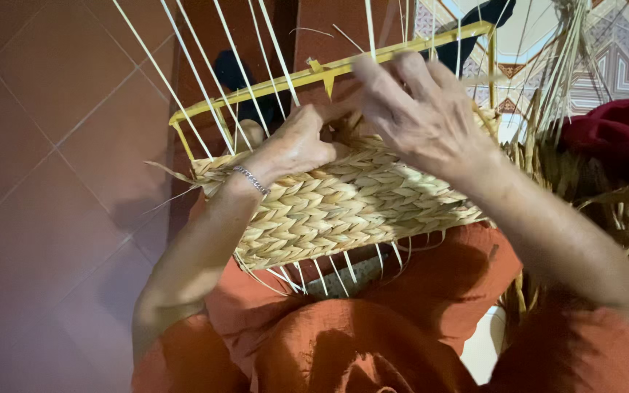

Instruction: The person weaves a basket by hand, interlacing dried palm leaves through a yellow metal frame. They repeatedly pull and tighten the leaves to form a tight weave pattern.

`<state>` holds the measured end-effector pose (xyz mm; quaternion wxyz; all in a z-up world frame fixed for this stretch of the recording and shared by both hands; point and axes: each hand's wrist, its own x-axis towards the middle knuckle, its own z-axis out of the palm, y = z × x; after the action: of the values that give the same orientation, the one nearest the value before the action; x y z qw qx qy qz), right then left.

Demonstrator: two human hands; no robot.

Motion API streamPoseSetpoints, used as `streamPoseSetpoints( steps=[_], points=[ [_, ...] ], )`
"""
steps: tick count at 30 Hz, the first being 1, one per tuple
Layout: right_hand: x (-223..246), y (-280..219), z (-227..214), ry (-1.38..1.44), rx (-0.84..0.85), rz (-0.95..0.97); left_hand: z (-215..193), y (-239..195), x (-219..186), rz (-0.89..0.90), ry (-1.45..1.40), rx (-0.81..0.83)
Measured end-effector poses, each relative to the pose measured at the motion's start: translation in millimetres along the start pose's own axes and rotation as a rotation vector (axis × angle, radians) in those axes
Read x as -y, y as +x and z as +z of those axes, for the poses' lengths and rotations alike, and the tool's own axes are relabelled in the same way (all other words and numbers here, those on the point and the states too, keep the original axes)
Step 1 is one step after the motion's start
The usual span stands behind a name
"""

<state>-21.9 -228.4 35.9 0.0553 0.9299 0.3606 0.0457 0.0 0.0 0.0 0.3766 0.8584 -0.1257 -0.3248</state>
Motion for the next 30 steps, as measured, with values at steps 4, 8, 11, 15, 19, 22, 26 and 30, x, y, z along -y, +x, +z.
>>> streamPoseSetpoints(
  steps=[4,8,11,15,19,22,26,30],
  points=[
    [-7.4,12.6,-21.7,-0.523,-0.224,-0.174,2.9,2.9,0.0,-0.070,0.001,0.024],
    [-25.4,35.5,-24.7,0.053,0.238,0.114,20.6,3.8,-3.3,0.103,0.082,-0.120],
    [-55.4,45.5,-25.4,0.635,0.519,0.336,26.4,4.2,-9.0,0.055,0.023,-0.167],
    [-61.1,30.2,-7.9,0.842,0.606,0.549,14.6,-7.3,-9.3,0.083,-0.309,-0.173],
    [-39.1,-3.3,17.7,0.381,0.032,0.166,8.1,-6.2,-10.3,0.144,-0.115,-0.065],
    [-20.4,-9.6,38.4,0.245,-0.266,0.078,8.4,-6.3,-6.7,0.141,-0.079,-0.036],
    [-12.0,-0.3,58.3,0.242,-0.251,0.169,9.3,-0.9,-1.4,0.208,-0.115,-0.132],
    [-6.4,-11.4,55.4,0.191,-0.102,0.205,13.0,8.8,0.3,0.127,-0.110,-0.143]
  ],
)
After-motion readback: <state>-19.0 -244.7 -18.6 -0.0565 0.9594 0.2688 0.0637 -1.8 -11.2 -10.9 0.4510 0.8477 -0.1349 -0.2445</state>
